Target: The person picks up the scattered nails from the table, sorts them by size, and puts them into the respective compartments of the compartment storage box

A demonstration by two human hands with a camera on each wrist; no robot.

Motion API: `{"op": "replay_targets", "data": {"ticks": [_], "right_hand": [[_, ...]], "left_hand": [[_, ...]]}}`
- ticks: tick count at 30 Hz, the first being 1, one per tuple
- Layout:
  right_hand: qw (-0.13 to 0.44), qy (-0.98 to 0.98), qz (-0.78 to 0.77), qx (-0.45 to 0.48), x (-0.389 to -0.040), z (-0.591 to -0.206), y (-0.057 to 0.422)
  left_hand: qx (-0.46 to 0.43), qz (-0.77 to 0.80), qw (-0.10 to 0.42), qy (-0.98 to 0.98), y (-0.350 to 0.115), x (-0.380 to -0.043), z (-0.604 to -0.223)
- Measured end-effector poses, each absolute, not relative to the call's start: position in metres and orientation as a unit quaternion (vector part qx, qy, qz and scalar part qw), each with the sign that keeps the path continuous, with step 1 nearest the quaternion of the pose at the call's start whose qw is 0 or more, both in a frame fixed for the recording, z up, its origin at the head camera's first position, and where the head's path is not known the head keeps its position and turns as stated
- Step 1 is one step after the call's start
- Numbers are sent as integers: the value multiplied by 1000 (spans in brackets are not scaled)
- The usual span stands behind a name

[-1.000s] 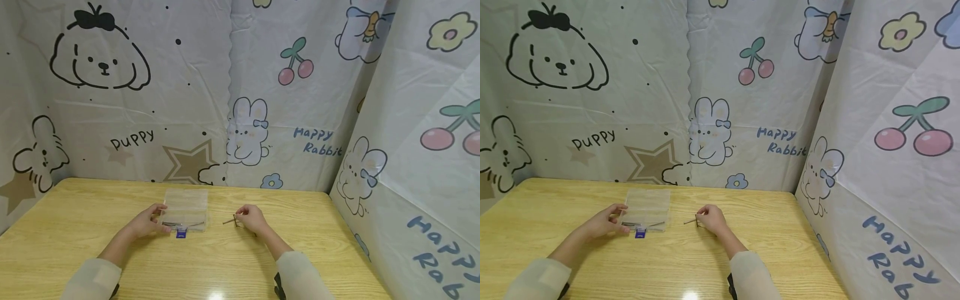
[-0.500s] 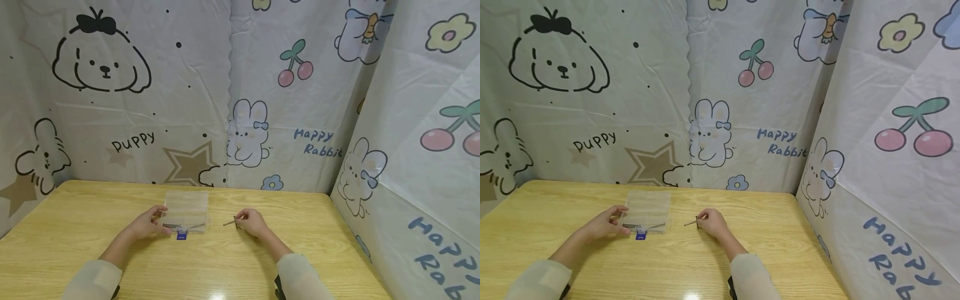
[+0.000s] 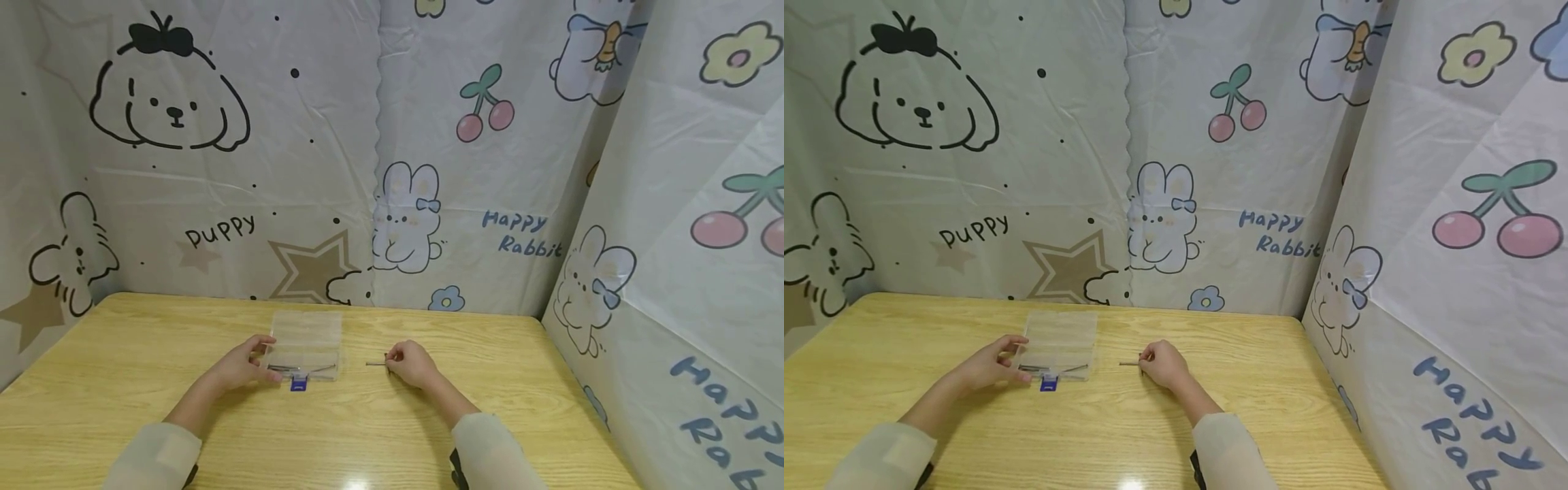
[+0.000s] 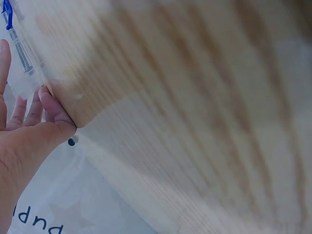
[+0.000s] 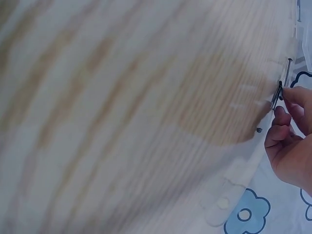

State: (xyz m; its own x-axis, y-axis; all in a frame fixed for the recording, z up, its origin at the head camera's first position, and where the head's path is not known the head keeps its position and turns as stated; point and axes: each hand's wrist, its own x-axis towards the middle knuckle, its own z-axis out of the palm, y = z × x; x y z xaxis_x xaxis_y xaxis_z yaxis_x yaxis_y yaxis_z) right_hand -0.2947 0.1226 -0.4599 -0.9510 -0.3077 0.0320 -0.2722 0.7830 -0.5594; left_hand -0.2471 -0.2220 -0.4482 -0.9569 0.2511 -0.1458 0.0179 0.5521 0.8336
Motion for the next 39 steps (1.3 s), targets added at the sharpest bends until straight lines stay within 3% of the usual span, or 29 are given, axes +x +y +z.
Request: {"op": "replay_targets", "data": {"ticks": [39], "right_hand": [[64, 912, -366, -173, -291, -446, 107]], "left_hand": [[72, 455, 126, 879, -222, -249, -449]]}}
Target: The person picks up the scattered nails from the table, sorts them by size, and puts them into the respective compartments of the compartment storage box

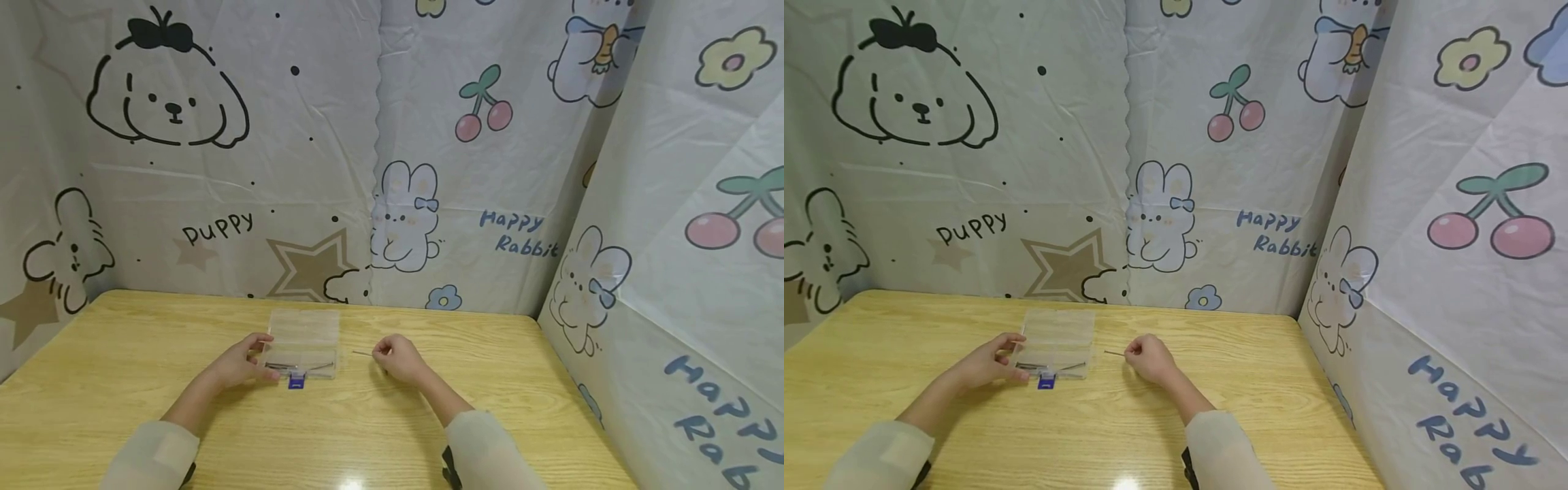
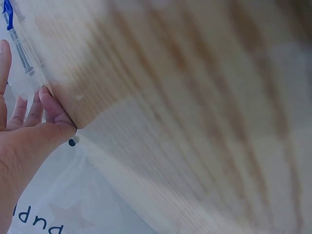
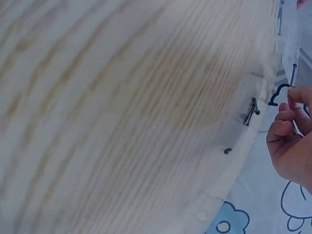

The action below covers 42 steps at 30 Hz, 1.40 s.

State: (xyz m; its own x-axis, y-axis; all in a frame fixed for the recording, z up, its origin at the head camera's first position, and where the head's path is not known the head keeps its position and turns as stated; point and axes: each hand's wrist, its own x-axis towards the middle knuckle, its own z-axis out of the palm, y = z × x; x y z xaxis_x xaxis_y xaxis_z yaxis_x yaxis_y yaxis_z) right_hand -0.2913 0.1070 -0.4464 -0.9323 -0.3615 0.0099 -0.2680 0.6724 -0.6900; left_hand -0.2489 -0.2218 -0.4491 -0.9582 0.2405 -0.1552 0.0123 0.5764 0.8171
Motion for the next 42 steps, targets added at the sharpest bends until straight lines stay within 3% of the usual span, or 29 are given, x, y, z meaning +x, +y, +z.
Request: {"op": "replay_targets", "data": {"ticks": [42], "right_hand": [[74, 900, -374, -209, -275, -440, 53]], "left_hand": [[71, 452, 121, 881, -222, -249, -450]]}}
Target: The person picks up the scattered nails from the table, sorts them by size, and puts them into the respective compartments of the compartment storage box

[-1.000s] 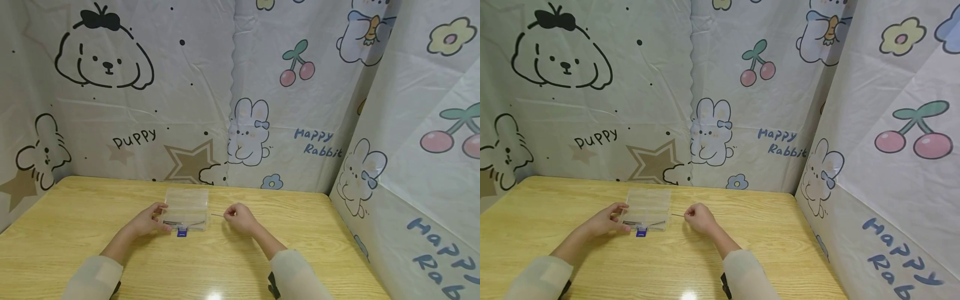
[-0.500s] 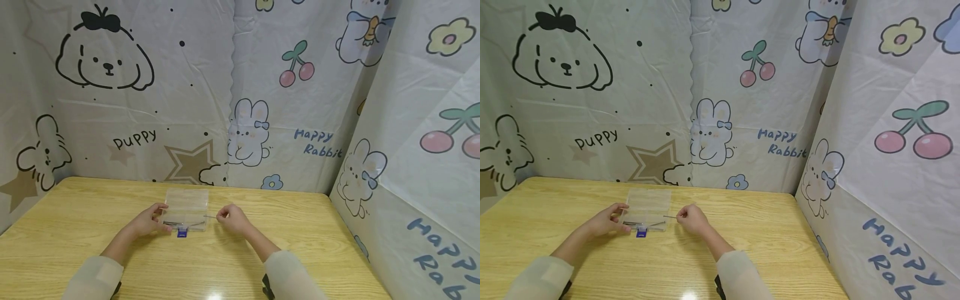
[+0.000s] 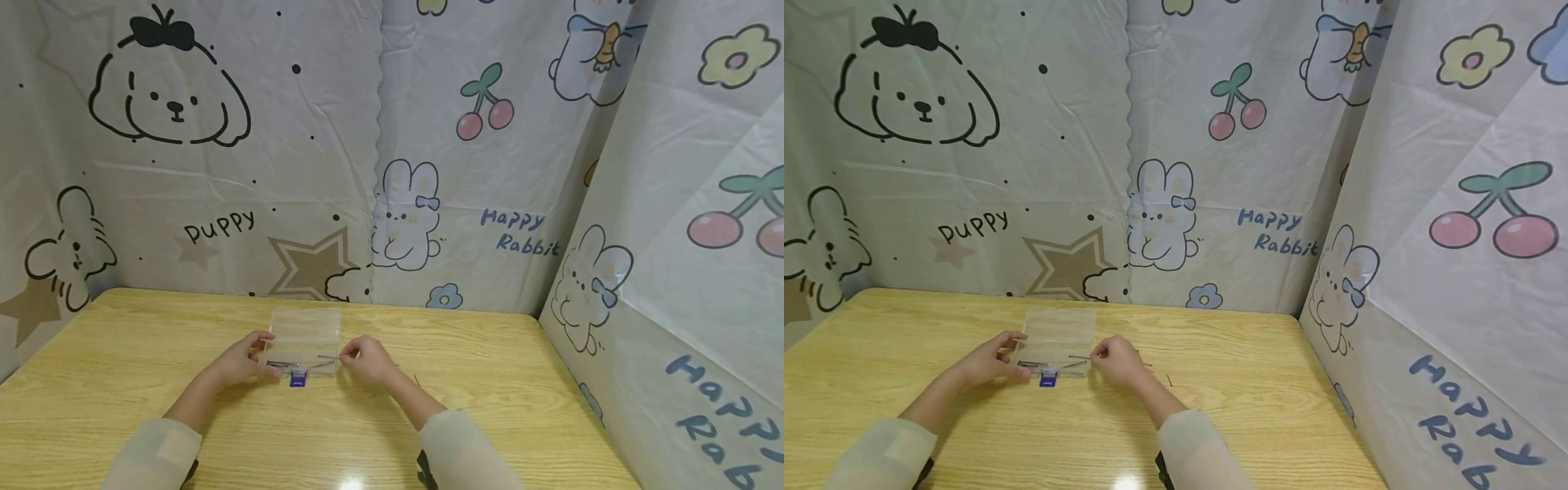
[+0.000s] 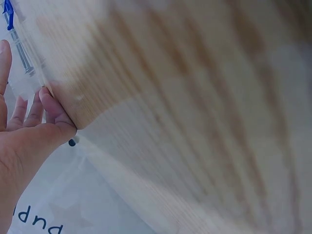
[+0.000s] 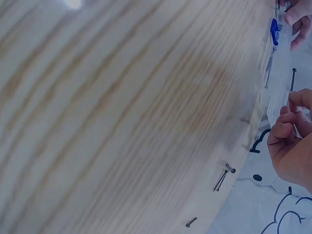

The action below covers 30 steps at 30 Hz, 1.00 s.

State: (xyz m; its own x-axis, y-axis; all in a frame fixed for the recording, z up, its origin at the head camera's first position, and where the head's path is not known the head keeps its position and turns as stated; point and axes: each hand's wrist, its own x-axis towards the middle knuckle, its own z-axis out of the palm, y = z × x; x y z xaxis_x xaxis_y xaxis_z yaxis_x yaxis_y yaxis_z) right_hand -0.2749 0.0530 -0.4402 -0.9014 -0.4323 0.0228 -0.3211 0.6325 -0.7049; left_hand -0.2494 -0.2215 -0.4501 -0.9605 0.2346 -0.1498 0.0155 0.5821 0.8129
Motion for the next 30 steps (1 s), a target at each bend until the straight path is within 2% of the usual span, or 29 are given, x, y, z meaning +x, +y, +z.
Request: {"op": "replay_targets", "data": {"ticks": [30], "right_hand": [[69, 907, -371, -189, -274, -450, 27]], "left_hand": [[71, 458, 127, 877, -221, -251, -448]]}}
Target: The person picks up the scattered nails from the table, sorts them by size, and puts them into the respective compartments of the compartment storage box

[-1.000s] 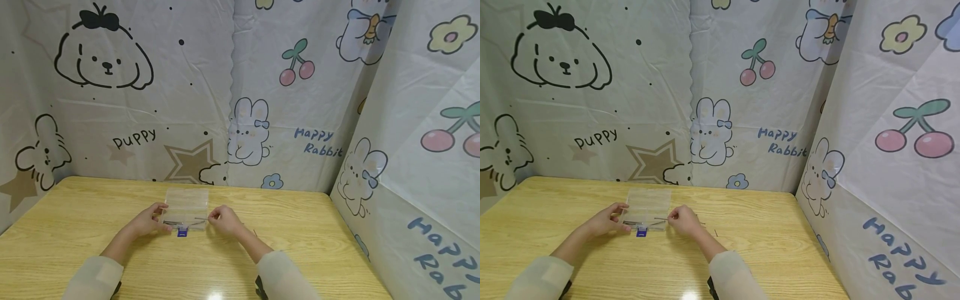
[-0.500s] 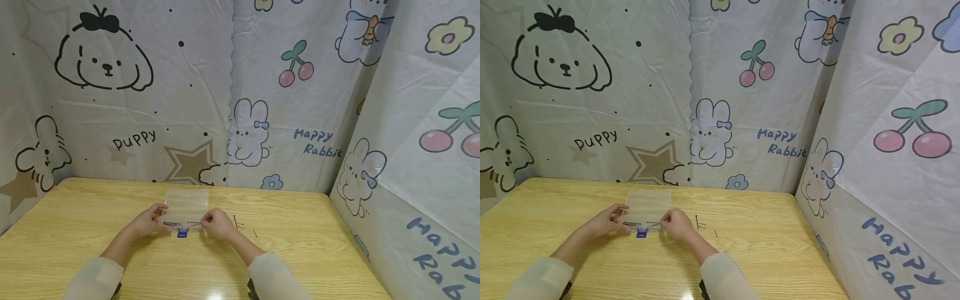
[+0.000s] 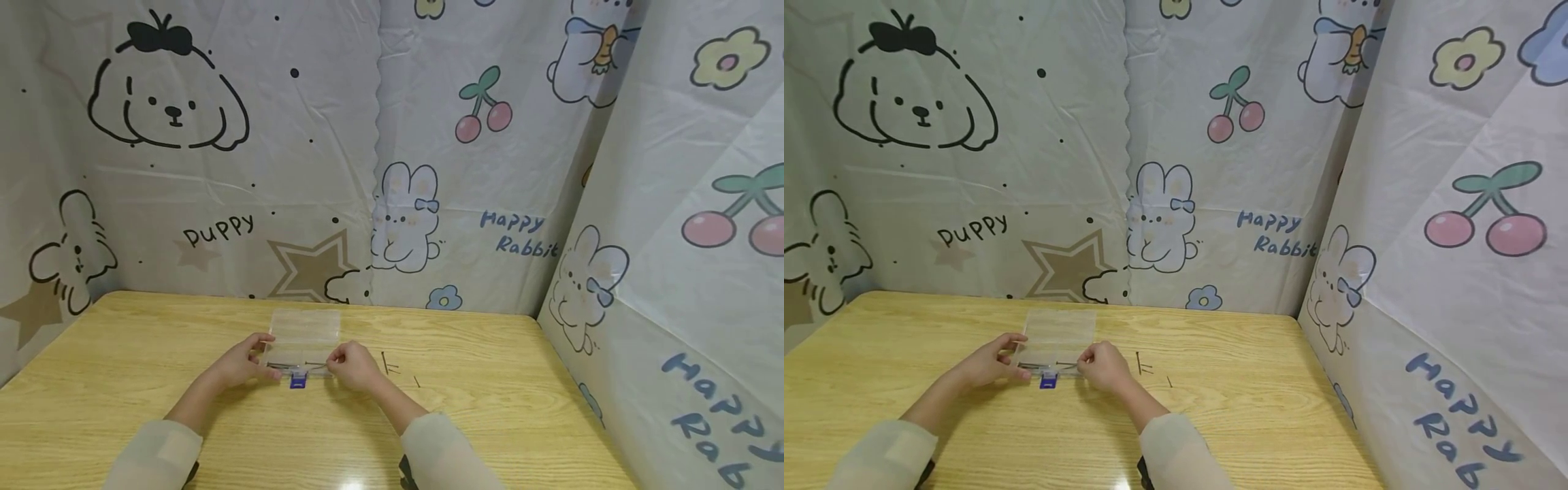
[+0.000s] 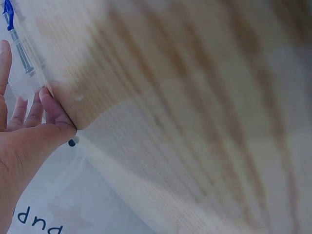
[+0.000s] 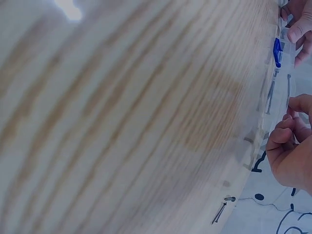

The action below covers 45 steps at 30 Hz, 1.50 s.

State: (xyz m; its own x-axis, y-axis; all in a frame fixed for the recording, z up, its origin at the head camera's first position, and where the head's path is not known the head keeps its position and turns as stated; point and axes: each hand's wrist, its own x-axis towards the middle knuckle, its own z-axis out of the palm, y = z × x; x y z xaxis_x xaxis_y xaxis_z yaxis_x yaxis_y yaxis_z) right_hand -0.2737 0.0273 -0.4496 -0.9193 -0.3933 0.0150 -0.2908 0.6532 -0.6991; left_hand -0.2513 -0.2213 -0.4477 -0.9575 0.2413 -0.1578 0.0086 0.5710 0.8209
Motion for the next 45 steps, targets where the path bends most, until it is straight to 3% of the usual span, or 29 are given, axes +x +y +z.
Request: {"op": "replay_targets", "data": {"ticks": [30, 45], "right_hand": [[74, 901, -391, -172, -271, -450, 33], [51, 908, -387, -152, -278, -440, 64]], "left_hand": [[85, 459, 126, 875, -220, -251, -454], [72, 443, 122, 885, -222, -252, -451]]}}
